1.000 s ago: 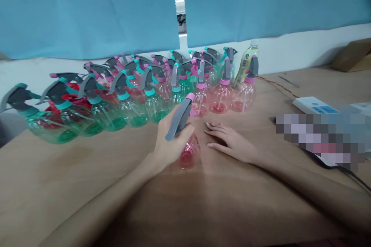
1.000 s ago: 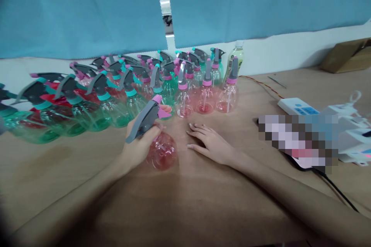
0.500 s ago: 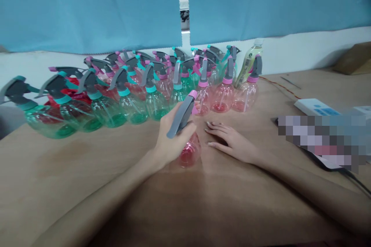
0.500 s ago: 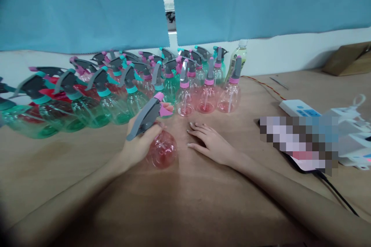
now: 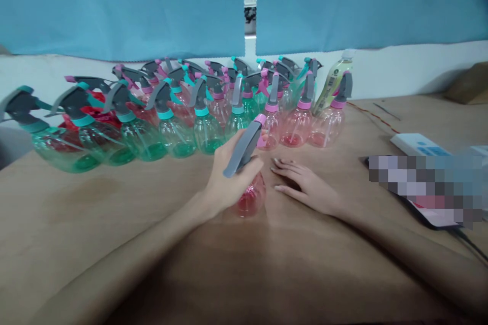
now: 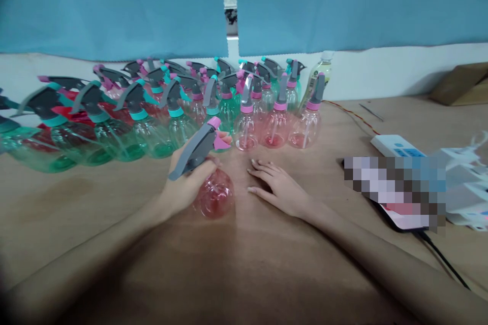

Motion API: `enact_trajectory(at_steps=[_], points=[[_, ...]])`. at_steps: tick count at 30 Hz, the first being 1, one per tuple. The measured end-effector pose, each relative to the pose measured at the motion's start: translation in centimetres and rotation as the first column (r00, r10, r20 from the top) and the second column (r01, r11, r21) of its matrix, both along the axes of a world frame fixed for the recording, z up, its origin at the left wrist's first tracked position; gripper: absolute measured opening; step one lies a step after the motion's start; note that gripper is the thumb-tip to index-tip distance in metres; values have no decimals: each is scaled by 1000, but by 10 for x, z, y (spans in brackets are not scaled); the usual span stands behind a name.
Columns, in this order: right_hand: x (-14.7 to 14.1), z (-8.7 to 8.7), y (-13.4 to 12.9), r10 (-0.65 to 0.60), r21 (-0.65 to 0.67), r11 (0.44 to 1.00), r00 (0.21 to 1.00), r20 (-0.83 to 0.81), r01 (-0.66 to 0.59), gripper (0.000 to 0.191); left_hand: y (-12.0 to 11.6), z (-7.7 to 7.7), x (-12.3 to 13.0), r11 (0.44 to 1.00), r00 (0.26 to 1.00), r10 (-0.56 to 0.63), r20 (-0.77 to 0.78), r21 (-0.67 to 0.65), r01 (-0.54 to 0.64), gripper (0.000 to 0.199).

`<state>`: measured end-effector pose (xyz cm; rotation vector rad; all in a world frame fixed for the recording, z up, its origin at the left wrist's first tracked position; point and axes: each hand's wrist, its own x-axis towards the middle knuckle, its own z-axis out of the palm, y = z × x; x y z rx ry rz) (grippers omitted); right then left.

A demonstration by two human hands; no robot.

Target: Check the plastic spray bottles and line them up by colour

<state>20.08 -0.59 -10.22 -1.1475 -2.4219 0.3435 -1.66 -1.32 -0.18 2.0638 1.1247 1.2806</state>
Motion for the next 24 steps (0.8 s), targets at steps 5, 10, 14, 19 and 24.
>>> enact_trajectory(at_steps=[5, 10, 14, 19, 24], points=[[0, 0, 0, -3, -3, 1000, 1000, -3, 3, 51, -1, -1, 0, 1000, 1000, -1, -5, -11, 1, 10], [0, 0, 0, 3, -2, 1000, 1000, -20, -3, 50, 0, 0, 0, 999, 1000, 0, -12, -34, -1, 10], [0, 1, 0, -3, -3, 1000, 1000, 4, 3, 51, 0, 3, 0, 998, 999, -33, 16, -61, 34, 11], [0, 2, -1, -3, -5, 1000, 1000, 13, 3, 52, -3, 9, 0, 996, 999, -52, 12, -75, 53, 10], [0, 1, -1, -1, 2, 1000, 1000, -4, 1, 51, -3, 12, 0, 997, 999, -46, 0, -65, 45, 9]])
